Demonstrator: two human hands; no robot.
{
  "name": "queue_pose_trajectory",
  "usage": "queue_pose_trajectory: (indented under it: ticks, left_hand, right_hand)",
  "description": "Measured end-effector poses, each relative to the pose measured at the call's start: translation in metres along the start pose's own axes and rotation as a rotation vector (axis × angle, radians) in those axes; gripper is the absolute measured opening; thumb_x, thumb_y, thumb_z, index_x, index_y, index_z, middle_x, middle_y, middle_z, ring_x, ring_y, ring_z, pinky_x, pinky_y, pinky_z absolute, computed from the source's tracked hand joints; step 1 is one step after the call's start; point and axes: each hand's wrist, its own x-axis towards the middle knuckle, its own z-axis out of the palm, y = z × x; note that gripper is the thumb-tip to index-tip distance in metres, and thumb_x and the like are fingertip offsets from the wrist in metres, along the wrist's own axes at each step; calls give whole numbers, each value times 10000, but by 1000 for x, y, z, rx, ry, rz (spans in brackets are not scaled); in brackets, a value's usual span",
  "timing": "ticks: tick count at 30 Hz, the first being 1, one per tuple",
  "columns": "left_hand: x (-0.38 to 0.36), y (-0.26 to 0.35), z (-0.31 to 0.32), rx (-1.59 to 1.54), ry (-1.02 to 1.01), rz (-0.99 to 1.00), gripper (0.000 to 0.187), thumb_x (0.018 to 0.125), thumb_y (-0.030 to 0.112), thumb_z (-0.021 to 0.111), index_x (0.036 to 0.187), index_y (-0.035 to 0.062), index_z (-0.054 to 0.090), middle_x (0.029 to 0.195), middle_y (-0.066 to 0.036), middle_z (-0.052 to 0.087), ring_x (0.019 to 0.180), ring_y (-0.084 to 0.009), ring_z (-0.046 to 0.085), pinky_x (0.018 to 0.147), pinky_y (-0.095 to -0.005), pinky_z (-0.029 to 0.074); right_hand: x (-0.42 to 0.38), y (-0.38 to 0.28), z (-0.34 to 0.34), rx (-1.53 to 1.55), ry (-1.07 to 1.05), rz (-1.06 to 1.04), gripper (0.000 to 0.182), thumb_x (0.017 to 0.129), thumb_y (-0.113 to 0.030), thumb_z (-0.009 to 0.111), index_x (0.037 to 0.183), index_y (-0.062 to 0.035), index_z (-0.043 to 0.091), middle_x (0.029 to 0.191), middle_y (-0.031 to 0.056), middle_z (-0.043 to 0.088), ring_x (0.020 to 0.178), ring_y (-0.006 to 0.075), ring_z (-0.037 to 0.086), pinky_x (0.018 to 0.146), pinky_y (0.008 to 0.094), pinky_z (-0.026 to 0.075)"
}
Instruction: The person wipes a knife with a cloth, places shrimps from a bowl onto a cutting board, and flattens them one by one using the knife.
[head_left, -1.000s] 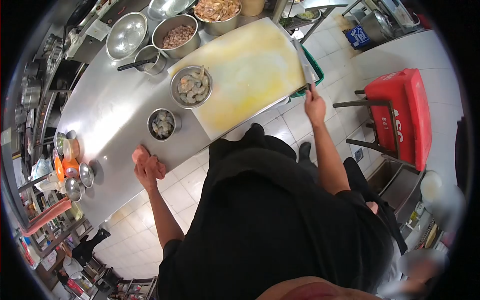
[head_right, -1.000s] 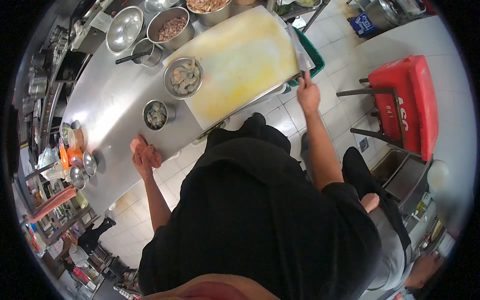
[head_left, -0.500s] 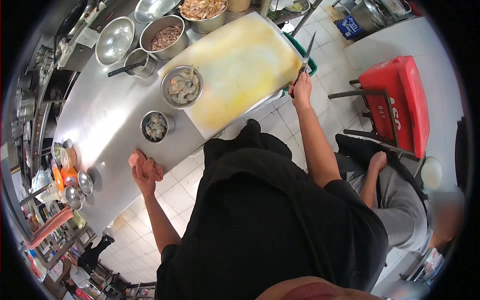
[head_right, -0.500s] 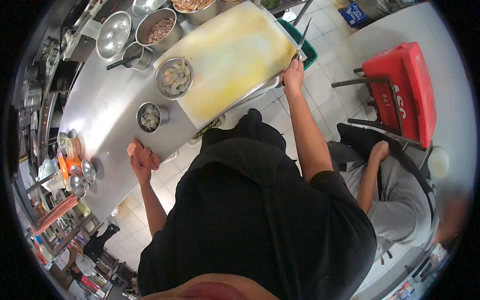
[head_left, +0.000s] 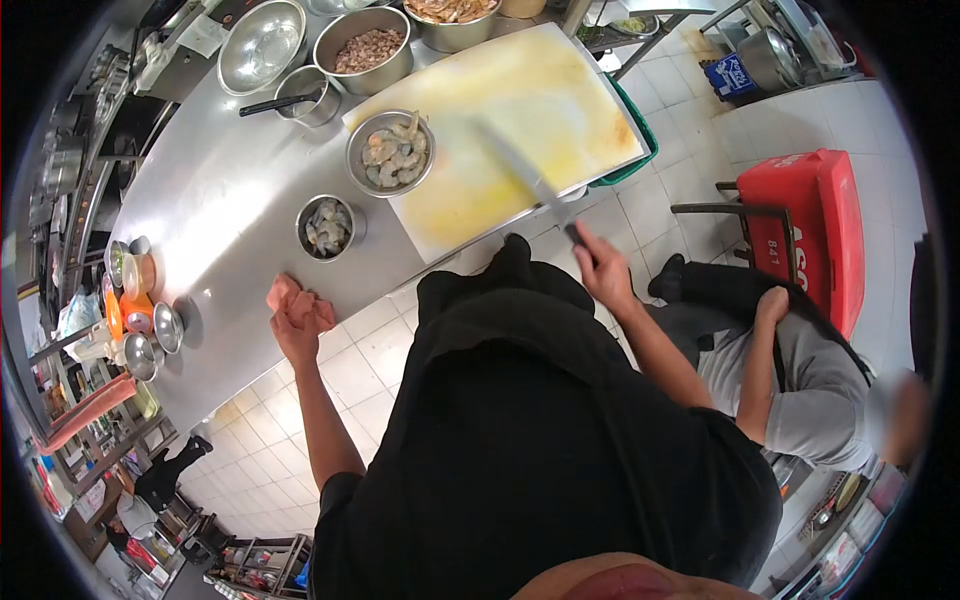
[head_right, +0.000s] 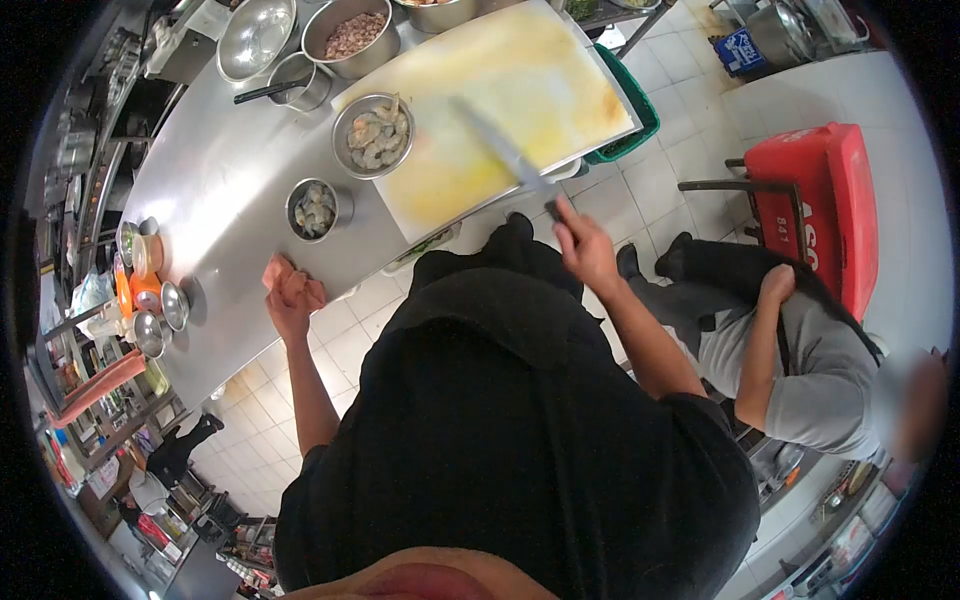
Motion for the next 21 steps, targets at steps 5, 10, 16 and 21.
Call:
queue_pose_trajectory:
  ticks: [5, 10, 16, 21]
  left_hand:
    - [4, 12, 4, 38, 20, -120, 592, 829, 183, 776, 1361, -2, 594, 1255, -226, 620, 1177, -387, 609, 1032, -456, 494]
    - [5, 3, 16, -152, 60, -152, 621, 846, 211, 789, 1363, -46, 559, 1309, -224, 614, 1221, -365, 602, 1033, -445, 496]
    - [-7, -5, 27, -272, 69, -181, 773, 829, 245, 813, 1452, -71, 482, 1310, -249, 608, 1220, -347, 608, 1037, -430, 496]
    - [-17, 20, 20, -145, -44, -76, 762, 847, 220, 810, 1465, -57, 461, 1136, -199, 677, 1042, -323, 663, 932, -404, 541]
  right_hand:
    - [-15, 18, -19, -156, -134, 46, 431, 955, -249, 723, 1383, -243, 673, 820, 185, 638, 746, 382, 670, 693, 465, 539]
    - [45, 92, -50, -131, 233, 196, 403, 989, -260, 682, 1375, -144, 677, 919, 233, 716, 808, 377, 702, 744, 440, 551]
    - [106, 149, -67, 390, 396, 516, 434, 1060, -311, 605, 1447, -113, 602, 787, 44, 643, 540, 154, 552, 492, 311, 455]
    - [141, 66, -38, 1022, 488, 669, 284, 1105, -349, 483, 1281, -129, 443, 779, 34, 545, 508, 124, 473, 413, 292, 379]
